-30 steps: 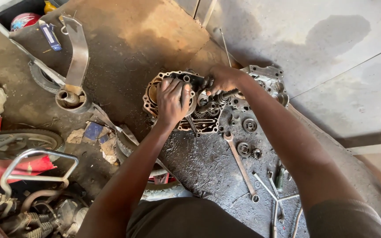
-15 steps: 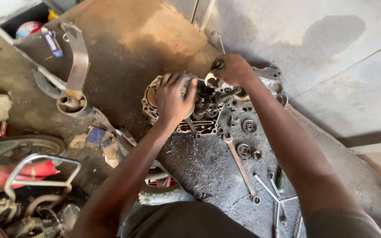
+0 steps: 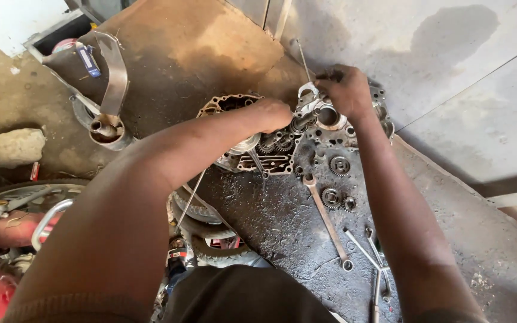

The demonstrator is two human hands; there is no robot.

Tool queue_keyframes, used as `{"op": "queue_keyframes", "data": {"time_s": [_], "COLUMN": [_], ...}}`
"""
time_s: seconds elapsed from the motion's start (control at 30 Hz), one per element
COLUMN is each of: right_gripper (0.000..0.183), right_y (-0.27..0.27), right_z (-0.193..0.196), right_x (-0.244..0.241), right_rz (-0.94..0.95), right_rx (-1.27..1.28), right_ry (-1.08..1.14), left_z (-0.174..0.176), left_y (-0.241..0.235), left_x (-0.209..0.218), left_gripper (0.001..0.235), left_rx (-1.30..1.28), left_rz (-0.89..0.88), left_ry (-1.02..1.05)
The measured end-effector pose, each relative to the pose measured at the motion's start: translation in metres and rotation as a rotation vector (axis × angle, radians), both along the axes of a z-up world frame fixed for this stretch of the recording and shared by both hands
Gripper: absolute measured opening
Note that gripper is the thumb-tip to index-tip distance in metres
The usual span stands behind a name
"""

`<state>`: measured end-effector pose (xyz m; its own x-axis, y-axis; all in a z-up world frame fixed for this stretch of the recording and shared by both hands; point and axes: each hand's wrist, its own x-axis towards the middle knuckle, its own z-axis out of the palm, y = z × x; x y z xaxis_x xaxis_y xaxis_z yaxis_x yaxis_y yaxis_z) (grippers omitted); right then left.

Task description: Aligning and assembling internal gears and shafts within a motorcycle engine gearbox casing on a workbench.

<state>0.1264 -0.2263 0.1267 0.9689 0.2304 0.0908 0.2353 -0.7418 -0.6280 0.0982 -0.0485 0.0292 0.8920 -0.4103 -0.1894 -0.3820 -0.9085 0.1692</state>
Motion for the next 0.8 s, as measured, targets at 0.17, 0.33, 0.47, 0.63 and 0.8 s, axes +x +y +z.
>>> {"op": "queue_keyframes", "data": {"time_s": [0.17, 0.33, 0.47, 0.63, 0.8], "right_gripper": [0.024, 0.027, 0.030, 0.028, 0.029], "right_y": [-0.014, -0.018, -0.009, -0.001, 0.009], "right_z": [0.000, -0.009, -0.015, -0.022, -0.030], "right_x": [-0.002, -0.002, 0.002, 0.013, 0.013], "right_rz": [-0.050, -0.079, -0.055, -0.004, 0.124], "right_rx": [0.095, 0.273, 0.294, 0.338, 0.193], "right_ry": [0.037, 0.070, 0.071, 0.077, 0.253], "left_z": [-0.020, -0.046, -0.067, 0.035, 0.103], "left_y": [0.007, 0.016, 0.010, 0.019, 0.063], "left_x": [0.016, 0.028, 0.050, 0.013, -0.038], "left_gripper": [0.013, 0.017, 0.013, 0.017, 0.010], "left_rx": [0.017, 0.034, -0.033, -0.184, -0.394], "left_rz": [-0.119, -0.242, -0.224, -0.053, 0.121], "left_ry": [-0.042, -0.076, -0.115, -0.143, -0.332]}}
